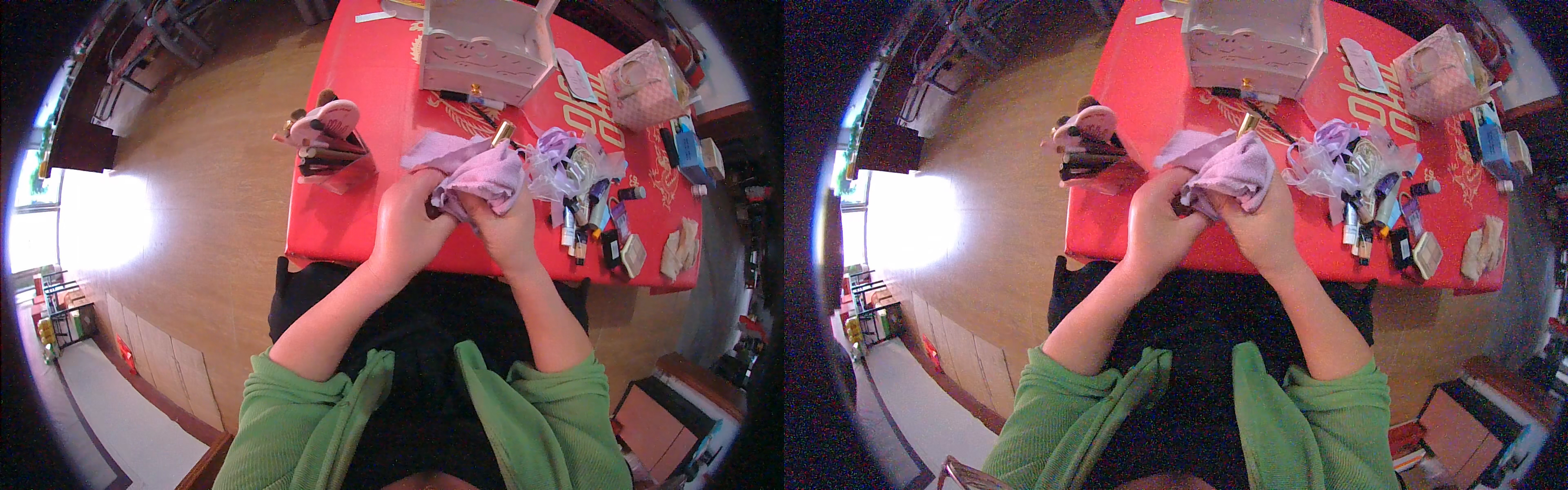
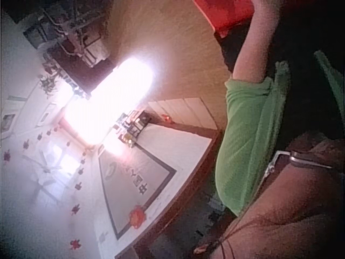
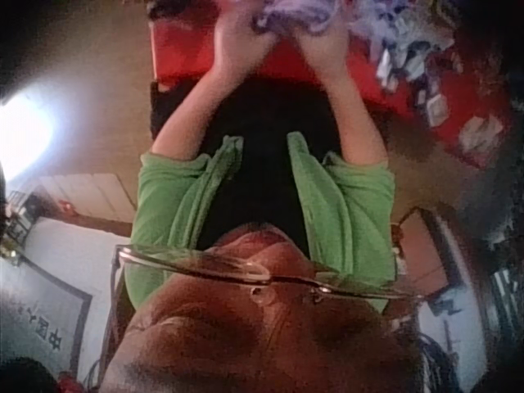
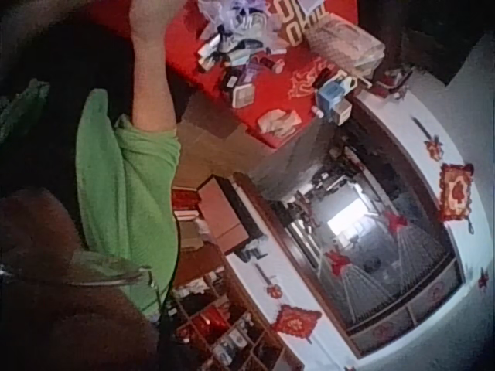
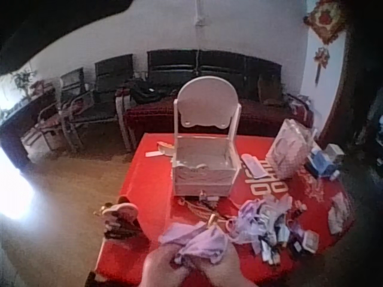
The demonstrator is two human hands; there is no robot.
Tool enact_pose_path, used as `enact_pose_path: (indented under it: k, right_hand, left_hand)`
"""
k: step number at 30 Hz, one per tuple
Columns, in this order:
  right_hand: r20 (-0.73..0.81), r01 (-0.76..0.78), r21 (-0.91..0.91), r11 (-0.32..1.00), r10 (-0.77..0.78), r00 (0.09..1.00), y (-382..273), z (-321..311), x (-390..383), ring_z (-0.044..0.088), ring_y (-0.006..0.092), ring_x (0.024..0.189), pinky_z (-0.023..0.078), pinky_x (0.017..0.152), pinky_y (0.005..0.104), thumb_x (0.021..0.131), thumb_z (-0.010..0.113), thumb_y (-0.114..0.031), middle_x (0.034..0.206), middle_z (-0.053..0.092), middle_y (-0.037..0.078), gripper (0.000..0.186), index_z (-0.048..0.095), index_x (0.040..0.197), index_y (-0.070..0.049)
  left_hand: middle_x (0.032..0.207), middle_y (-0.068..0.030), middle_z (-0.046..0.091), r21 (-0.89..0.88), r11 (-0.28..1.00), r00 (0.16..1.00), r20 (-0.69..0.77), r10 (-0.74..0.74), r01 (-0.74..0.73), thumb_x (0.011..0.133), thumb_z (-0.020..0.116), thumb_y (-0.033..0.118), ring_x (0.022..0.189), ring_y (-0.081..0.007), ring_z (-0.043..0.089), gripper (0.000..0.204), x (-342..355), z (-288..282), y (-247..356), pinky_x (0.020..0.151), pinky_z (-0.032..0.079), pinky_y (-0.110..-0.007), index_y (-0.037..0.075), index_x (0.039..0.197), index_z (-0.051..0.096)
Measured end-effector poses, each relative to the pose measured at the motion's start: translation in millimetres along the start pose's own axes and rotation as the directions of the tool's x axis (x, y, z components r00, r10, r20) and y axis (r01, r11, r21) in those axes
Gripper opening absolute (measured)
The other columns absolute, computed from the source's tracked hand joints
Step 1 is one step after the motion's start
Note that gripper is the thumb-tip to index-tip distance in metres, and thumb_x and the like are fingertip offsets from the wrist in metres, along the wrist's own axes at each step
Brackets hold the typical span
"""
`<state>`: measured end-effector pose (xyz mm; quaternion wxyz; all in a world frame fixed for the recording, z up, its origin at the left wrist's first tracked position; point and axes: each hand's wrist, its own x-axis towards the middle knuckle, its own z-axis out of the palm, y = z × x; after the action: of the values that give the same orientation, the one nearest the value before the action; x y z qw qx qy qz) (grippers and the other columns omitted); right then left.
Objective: The person wipes multiple makeup brushes one by one with a purple cloth on a red table, then places them into a white organizer. The person also folds the cloth and places it into a drawer of the organizer.
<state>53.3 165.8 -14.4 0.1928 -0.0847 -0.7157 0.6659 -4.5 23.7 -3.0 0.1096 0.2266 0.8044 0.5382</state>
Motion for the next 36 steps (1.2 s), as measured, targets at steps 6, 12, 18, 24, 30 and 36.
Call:
enact_pose_path:
  k: [6, 12, 18, 24, 30, 36]
  right_hand:
    - [-0.086, -0.015, 0.016, 1.000, 0.016, 0.996, 8, -15, 5, 0.065, 0.0162, 0.096, 0.052, 0.085, 0.0329, 0.087, 0.078, -0.013, 0.106, 0.067, 0.007, 0.034, 0.060, 0.115, -0.002]
    - [-0.085, -0.161, 0.501, 0.851, 0.233, 0.969, 0, -32, 14, 0.066, 0.0166, 0.089, 0.055, 0.071, 0.0291, 0.093, 0.072, -0.018, 0.107, 0.066, 0.007, 0.033, 0.057, 0.118, -0.003]
    - [-0.080, -0.165, 0.297, 0.940, 0.197, 0.977, 4, -25, 15, 0.066, 0.0143, 0.091, 0.054, 0.078, 0.0294, 0.090, 0.074, -0.016, 0.106, 0.068, 0.006, 0.032, 0.060, 0.116, -0.002]
    - [0.028, 0.000, -0.031, 1.000, 0.001, 1.000, -3, -2, 2, 0.065, 0.0135, 0.094, 0.053, 0.082, 0.0311, 0.082, 0.081, -0.012, 0.103, 0.069, 0.005, 0.037, 0.061, 0.112, -0.003]
    - [-0.009, 0.051, -0.118, 0.992, -0.052, 0.999, -9, -1, 2, 0.065, 0.0151, 0.092, 0.053, 0.082, 0.0321, 0.081, 0.082, -0.013, 0.101, 0.069, 0.006, 0.039, 0.061, 0.112, -0.003]
    - [-0.100, 0.046, -0.077, 0.996, -0.054, 0.994, -6, -12, 8, 0.064, 0.0157, 0.096, 0.052, 0.084, 0.0316, 0.083, 0.081, -0.012, 0.105, 0.067, 0.006, 0.039, 0.060, 0.115, -0.003]
  left_hand:
    - [0.093, -0.0084, 0.071, -0.394, 0.839, 0.871, 0.461, -0.172, 0.374, 0.082, 0.071, 0.002, 0.081, -0.0145, 0.070, 0.026, 7, -9, 1, 0.069, 0.056, -0.028, -0.002, 0.107, 0.066]
    - [0.096, -0.0086, 0.072, -0.513, 0.640, 0.724, 0.683, -0.099, 0.572, 0.090, 0.071, 0.010, 0.081, -0.0149, 0.071, 0.021, 6, -9, 5, 0.065, 0.055, -0.026, -0.002, 0.107, 0.065]
    - [0.087, -0.0056, 0.069, -0.298, 0.894, 0.897, 0.392, -0.206, 0.335, 0.085, 0.076, 0.015, 0.073, -0.0136, 0.065, 0.024, -2, 2, 3, 0.064, 0.052, -0.027, 0.000, 0.100, 0.066]
    - [0.075, -0.0083, 0.062, -0.080, 0.997, 0.992, -0.123, 0.005, -0.015, 0.070, 0.077, 0.009, 0.068, -0.0152, 0.059, 0.025, -1, 6, 4, 0.062, 0.047, -0.030, 0.001, 0.091, 0.067]
    - [0.076, -0.0122, 0.061, -0.061, 0.998, 1.000, -0.004, 0.014, -0.015, 0.070, 0.077, 0.006, 0.067, -0.0206, 0.060, 0.024, 2, 2, 1, 0.062, 0.047, -0.033, 0.000, 0.089, 0.065]
    - [0.080, -0.0079, 0.066, -0.304, 0.949, 0.971, 0.238, -0.015, 0.089, 0.079, 0.077, 0.007, 0.070, -0.0145, 0.062, 0.019, 3, 3, -4, 0.063, 0.049, -0.030, 0.000, 0.092, 0.066]
